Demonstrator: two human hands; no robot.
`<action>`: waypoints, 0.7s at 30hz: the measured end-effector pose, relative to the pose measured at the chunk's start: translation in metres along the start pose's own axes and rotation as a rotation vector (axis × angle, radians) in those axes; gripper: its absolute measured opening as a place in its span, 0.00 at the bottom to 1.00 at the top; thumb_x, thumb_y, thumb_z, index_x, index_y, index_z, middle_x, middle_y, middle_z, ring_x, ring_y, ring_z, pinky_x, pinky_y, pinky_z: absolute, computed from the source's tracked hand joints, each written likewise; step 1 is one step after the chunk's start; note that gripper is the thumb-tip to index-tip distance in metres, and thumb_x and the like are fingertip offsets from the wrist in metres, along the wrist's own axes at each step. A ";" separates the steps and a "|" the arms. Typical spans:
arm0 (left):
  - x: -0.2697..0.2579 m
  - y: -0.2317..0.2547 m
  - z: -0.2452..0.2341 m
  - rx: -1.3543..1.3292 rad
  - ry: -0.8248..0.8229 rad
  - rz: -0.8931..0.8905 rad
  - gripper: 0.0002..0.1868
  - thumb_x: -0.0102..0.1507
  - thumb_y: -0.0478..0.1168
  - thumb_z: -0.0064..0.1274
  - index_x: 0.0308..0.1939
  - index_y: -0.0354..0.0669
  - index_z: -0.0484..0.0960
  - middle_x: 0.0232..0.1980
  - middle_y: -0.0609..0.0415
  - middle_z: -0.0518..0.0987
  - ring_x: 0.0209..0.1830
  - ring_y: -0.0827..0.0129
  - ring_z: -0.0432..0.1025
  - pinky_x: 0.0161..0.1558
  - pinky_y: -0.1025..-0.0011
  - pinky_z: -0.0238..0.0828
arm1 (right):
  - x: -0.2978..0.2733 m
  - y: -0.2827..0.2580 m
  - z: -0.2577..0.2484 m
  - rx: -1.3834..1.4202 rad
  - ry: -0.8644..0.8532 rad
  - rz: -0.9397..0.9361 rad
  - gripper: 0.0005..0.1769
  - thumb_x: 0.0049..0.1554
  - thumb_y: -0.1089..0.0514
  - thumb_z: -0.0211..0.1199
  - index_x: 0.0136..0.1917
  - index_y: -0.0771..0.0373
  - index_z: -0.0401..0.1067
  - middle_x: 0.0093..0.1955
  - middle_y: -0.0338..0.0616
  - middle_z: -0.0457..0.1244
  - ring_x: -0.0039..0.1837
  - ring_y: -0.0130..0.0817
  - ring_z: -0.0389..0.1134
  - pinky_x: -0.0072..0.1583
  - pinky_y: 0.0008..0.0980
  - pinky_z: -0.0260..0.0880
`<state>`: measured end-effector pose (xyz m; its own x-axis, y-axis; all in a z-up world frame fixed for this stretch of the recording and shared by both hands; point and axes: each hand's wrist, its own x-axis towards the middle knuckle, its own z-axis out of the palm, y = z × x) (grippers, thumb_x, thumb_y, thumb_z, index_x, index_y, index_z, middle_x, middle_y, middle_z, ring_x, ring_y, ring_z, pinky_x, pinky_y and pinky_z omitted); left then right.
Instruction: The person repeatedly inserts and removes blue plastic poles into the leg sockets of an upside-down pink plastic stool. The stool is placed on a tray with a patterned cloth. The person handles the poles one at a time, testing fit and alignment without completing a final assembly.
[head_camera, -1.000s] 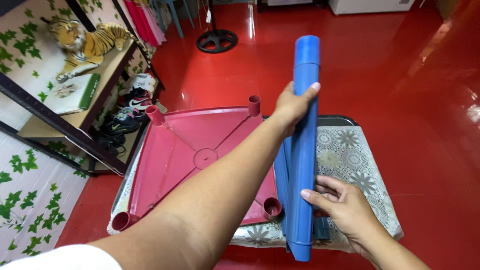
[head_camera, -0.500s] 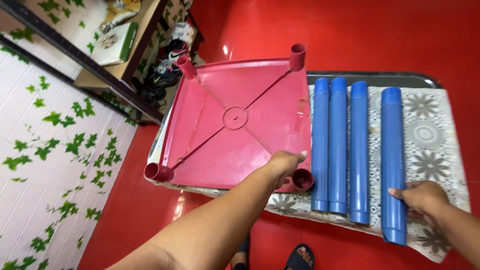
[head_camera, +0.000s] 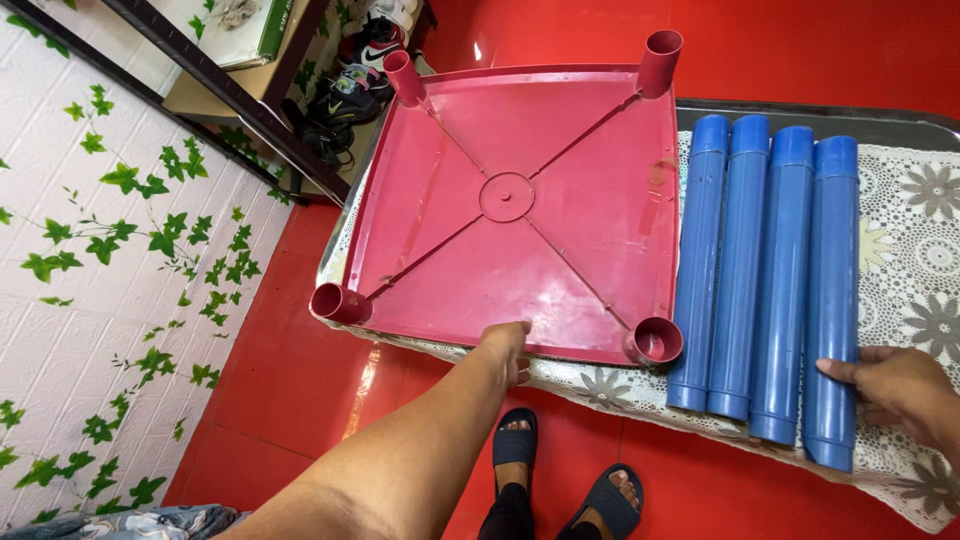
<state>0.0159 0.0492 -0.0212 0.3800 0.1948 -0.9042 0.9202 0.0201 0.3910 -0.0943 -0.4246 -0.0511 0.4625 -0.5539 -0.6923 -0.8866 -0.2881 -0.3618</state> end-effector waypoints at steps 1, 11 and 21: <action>0.008 0.002 -0.009 -0.052 0.024 -0.024 0.28 0.67 0.48 0.49 0.69 0.41 0.71 0.72 0.39 0.73 0.66 0.47 0.70 0.66 0.48 0.69 | 0.001 0.004 -0.002 -0.009 0.006 0.000 0.40 0.59 0.52 0.68 0.77 0.72 0.58 0.58 0.74 0.69 0.55 0.65 0.75 0.58 0.60 0.76; 0.175 0.014 -0.136 -0.494 0.056 -0.120 0.22 0.71 0.46 0.45 0.68 0.46 0.66 0.72 0.50 0.71 0.64 0.59 0.69 0.70 0.46 0.61 | -0.100 -0.075 0.040 -0.489 0.515 -0.694 0.43 0.50 0.32 0.68 0.74 0.49 0.68 0.73 0.60 0.55 0.71 0.60 0.55 0.64 0.60 0.61; 0.198 0.011 -0.142 -0.170 0.328 -0.070 0.24 0.70 0.48 0.45 0.70 0.47 0.66 0.70 0.52 0.73 0.63 0.63 0.71 0.66 0.51 0.68 | -0.197 -0.154 0.106 -0.429 0.140 -0.900 0.25 0.51 0.39 0.71 0.58 0.52 0.79 0.58 0.40 0.70 0.62 0.41 0.66 0.66 0.39 0.66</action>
<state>0.0875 0.2274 -0.1713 0.2412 0.4903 -0.8375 0.9035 0.2016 0.3783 -0.0486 -0.1885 0.0747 0.9807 -0.0706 -0.1825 -0.1456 -0.8861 -0.4400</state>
